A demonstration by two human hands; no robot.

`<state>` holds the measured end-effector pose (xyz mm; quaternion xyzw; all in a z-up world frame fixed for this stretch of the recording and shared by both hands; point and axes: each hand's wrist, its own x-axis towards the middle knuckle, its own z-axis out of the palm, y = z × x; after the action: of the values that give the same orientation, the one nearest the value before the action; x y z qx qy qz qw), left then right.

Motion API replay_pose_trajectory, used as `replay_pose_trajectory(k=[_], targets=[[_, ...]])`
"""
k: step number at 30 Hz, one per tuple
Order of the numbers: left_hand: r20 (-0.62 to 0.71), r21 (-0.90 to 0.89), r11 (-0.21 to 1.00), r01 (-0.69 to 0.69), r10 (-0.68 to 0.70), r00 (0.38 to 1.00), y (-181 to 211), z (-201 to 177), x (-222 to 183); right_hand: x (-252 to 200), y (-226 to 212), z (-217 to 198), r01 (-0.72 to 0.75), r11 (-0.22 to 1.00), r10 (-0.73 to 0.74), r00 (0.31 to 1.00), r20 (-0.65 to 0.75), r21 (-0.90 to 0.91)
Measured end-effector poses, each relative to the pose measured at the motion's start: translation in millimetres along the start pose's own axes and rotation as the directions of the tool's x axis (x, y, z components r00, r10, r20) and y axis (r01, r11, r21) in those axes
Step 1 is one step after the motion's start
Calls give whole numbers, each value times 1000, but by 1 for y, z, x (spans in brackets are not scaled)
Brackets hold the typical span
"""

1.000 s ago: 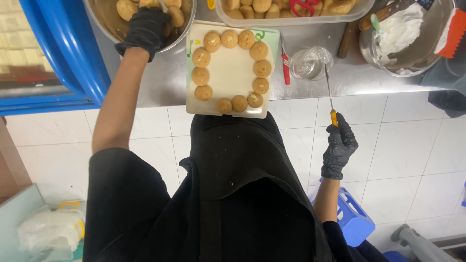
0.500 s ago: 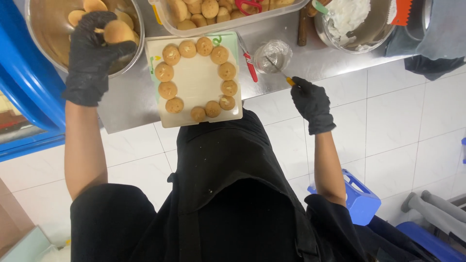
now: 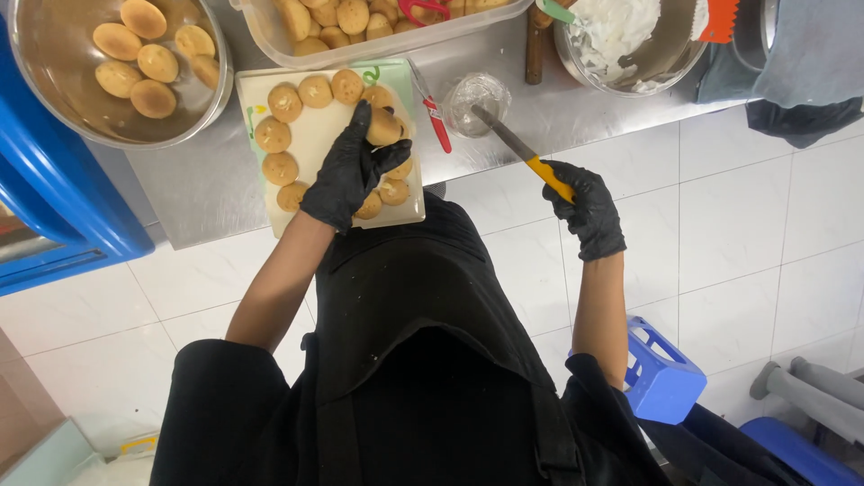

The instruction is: Filling small pastry shells with cream using a spreader and arranging them on a square tray.

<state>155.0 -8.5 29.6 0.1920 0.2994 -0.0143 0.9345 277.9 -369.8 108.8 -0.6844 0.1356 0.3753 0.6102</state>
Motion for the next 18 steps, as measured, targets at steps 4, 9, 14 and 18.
replay_pose_trajectory(k=[4, 9, 14, 18], targets=[[23, -14, 1000, 27, -26, 999, -30, 3, 24, -22, 25, -12, 127, 992, -128, 991, -46, -24], [179, -101, 976, 195, -175, 968, -51, 24, 44, -41, 67, -20, 378, 924, -381, 921, -77, -51], [156, 112, 981, 156, -172, 973, -63, 58, 41, -54, 72, 9, 570, 785, -597, 801, -50, -243], [203, 279, 959, 44, -103, 974, -67, 62, 41, -63, 64, 25, 619, 610, -709, 705, 7, -494]])
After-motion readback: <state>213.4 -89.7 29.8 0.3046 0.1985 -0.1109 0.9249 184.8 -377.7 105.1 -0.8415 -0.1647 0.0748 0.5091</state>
